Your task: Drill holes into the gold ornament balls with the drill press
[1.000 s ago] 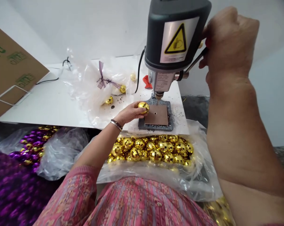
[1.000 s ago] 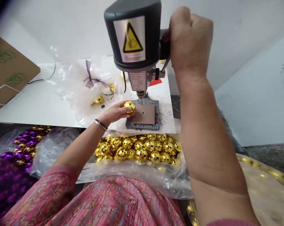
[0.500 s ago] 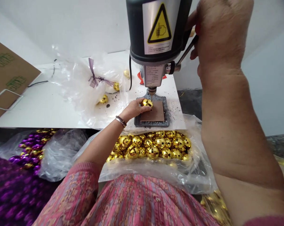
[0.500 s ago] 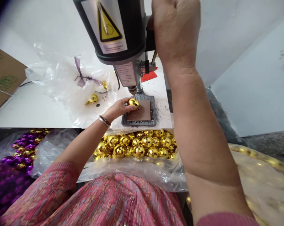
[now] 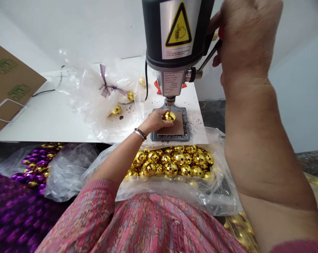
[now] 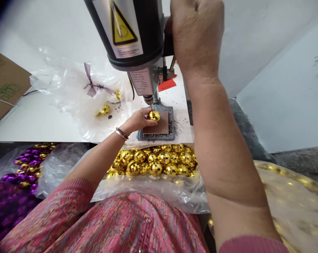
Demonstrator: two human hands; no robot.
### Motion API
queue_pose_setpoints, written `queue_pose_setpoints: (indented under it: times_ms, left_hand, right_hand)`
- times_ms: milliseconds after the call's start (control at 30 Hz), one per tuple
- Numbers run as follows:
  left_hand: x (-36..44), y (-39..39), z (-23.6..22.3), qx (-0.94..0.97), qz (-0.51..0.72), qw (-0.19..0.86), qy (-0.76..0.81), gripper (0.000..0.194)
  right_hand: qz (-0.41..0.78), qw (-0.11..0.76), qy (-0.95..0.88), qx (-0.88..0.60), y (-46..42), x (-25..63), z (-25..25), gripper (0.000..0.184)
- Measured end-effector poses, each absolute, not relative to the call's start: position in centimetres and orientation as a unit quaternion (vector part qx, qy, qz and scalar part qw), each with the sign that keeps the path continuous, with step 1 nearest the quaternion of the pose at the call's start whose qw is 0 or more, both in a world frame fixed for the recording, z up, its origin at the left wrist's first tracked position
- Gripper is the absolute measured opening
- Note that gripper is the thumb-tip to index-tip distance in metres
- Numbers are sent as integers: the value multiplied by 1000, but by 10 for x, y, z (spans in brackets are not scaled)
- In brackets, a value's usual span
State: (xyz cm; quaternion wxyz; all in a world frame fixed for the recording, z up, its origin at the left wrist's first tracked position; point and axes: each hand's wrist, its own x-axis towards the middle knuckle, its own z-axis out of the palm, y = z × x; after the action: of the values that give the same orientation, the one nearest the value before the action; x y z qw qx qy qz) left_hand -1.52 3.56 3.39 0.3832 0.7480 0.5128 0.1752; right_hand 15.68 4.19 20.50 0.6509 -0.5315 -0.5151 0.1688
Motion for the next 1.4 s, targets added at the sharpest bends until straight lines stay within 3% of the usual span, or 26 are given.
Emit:
queue_pose_setpoints:
  times_ms: [300, 767, 1233, 1400]
  left_hand:
    - [-11, 27, 33, 695, 206, 448, 523, 34]
    - [-13, 29, 22, 689, 228, 472, 501, 41]
    - [-12, 29, 13, 672, 264, 492, 486, 38]
    - [-12, 26, 14, 664, 262, 496, 494, 40]
  right_hand:
    - [9, 657, -594, -464, 0, 161, 155, 32]
    - [-65, 626, -607, -485, -21, 163, 104, 33]
    - [-91, 656, -603, -444, -12, 165, 55, 33]
    - [-86, 688, -572, -437, -7, 161, 85, 36]
